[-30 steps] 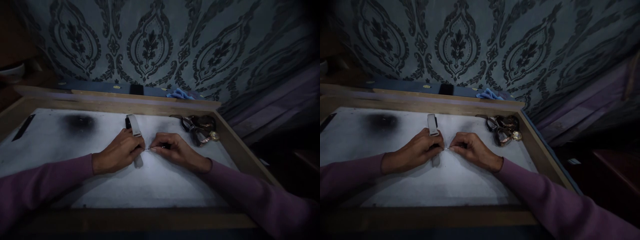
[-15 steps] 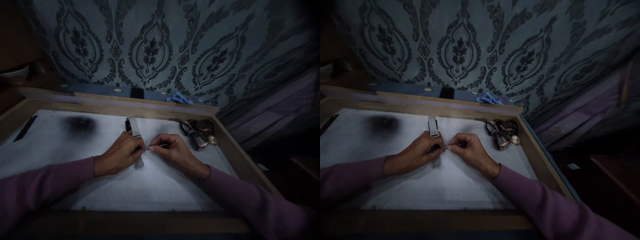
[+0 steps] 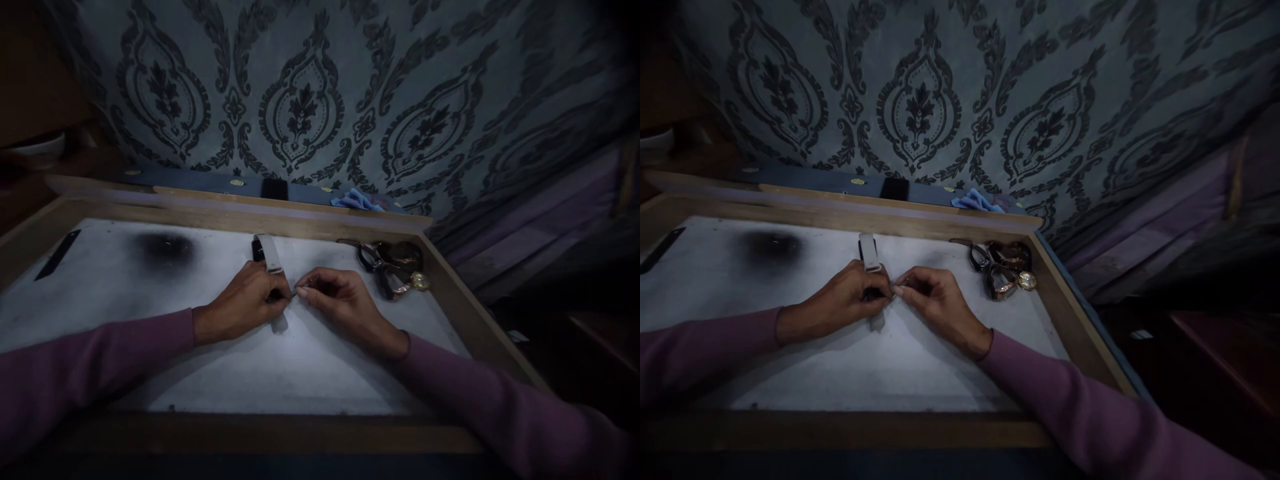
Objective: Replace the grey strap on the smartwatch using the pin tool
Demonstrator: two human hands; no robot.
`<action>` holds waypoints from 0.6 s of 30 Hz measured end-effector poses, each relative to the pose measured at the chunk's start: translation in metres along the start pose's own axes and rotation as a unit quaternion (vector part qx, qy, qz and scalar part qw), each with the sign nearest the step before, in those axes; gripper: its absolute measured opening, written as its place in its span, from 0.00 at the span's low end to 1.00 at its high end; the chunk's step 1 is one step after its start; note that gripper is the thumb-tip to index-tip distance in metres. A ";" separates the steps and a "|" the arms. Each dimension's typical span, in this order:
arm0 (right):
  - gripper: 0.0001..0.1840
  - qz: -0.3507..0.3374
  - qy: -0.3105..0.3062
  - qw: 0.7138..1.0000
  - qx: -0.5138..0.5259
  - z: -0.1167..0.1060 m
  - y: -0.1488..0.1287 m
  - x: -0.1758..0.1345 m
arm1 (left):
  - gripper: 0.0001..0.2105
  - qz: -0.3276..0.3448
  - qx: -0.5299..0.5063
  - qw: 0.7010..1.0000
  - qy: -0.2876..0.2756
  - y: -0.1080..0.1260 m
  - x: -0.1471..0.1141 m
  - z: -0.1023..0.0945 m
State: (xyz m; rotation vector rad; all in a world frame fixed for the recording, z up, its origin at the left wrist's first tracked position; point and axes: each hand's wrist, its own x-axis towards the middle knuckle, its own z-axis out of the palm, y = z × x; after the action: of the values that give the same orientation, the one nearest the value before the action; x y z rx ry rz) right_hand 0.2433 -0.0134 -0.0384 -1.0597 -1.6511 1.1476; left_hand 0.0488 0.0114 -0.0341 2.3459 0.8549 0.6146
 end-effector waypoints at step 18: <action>0.08 -0.187 -0.045 0.953 -0.234 -0.001 -0.003 -0.004 | 0.10 0.023 -0.042 0.999 0.005 -0.002 0.000 0.002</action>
State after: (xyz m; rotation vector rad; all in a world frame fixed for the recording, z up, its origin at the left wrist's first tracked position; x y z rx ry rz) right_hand 0.2449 -0.0179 -0.0361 -0.9237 -2.1499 0.5745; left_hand 0.0491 0.0126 -0.0370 2.2944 0.7671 0.6686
